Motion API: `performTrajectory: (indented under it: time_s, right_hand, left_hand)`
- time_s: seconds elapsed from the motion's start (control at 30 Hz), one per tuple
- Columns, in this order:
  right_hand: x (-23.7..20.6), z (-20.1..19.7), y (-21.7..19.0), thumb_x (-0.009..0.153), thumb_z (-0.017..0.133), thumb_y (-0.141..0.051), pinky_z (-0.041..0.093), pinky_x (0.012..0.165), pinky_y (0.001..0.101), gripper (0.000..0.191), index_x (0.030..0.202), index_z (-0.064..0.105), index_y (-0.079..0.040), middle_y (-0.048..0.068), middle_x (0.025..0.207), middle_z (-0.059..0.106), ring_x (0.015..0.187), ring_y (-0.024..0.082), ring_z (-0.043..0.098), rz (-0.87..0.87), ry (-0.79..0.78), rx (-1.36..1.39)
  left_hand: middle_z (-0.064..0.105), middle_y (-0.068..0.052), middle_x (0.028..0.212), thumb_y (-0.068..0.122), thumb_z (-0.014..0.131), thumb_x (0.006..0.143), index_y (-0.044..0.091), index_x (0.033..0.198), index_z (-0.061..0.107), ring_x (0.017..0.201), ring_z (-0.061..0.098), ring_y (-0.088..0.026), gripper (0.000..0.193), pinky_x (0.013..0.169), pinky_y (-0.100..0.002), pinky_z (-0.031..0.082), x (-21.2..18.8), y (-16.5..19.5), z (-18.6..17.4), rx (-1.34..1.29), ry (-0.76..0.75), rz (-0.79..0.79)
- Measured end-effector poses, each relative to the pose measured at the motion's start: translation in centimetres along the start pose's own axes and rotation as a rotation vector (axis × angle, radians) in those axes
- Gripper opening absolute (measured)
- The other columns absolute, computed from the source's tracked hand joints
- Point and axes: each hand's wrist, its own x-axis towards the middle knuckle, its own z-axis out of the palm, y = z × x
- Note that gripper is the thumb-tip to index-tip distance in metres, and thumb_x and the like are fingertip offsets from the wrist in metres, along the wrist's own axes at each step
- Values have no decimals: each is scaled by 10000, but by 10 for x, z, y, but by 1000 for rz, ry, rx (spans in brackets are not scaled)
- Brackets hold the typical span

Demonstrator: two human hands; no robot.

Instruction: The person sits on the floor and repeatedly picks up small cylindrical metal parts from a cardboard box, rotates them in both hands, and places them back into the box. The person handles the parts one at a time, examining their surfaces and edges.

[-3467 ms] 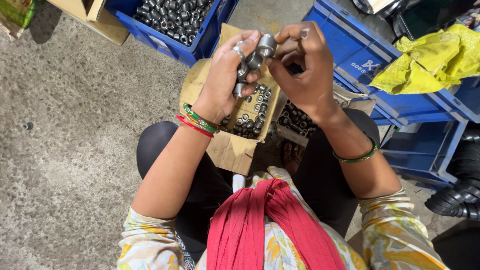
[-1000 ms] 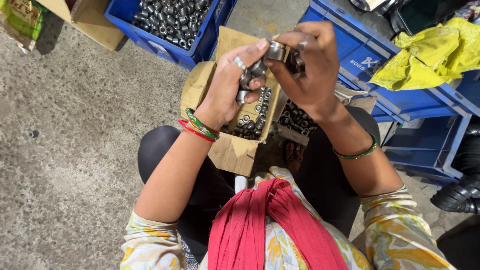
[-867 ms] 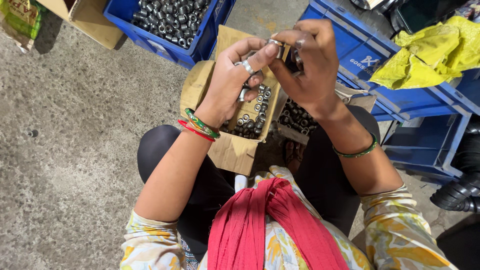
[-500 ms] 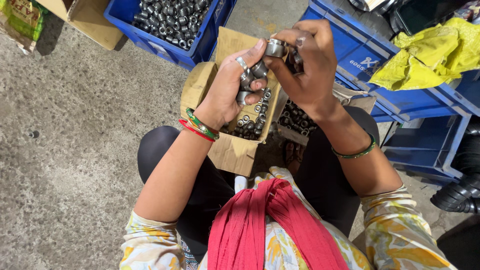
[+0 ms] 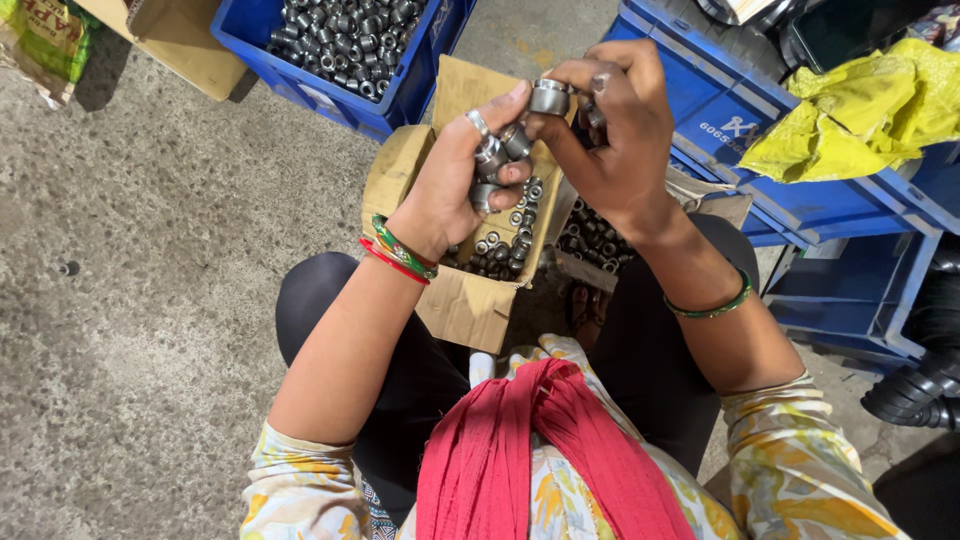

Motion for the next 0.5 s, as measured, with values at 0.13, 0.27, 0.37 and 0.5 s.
performTrajectory:
  time_s: [0.13,0.27,0.37,0.5]
  right_hand:
    - [-2,1,0,1053,854,-104,542,791,295,278,1226,647,-35,124,1174,537,968,180,634,33,-20,-19]
    - [-2,2,-1,1032,860,-120,534,761,300,314,1253,653,-38,131,1170,542,933,185,636,35,-21,-16]
    - [0,2,-2,1018,880,-144,525,739,296,331,1234,652,-37,129,1183,540,901,185,632,33,-21,-2]
    - [0,2,-3,1036,877,-137,530,730,278,326,1251,650,-45,115,1192,533,871,167,636,27,-29,14]
  left_hand:
    - [577,46,881,340,723,952,77,1060,638,617,463,-9,297,441,-164,331,-3,3,5,146,36,93]
    - [579,59,872,334,703,932,96,1069,684,602,450,2,275,424,-161,330,-4,6,5,238,77,120]
    - [514,37,829,361,682,1026,54,1036,655,644,480,-29,308,443,-186,334,-5,6,1,111,-32,71]
    - [549,5,786,400,654,996,84,985,620,576,504,-66,318,400,-197,338,-3,3,2,-12,-43,-49]
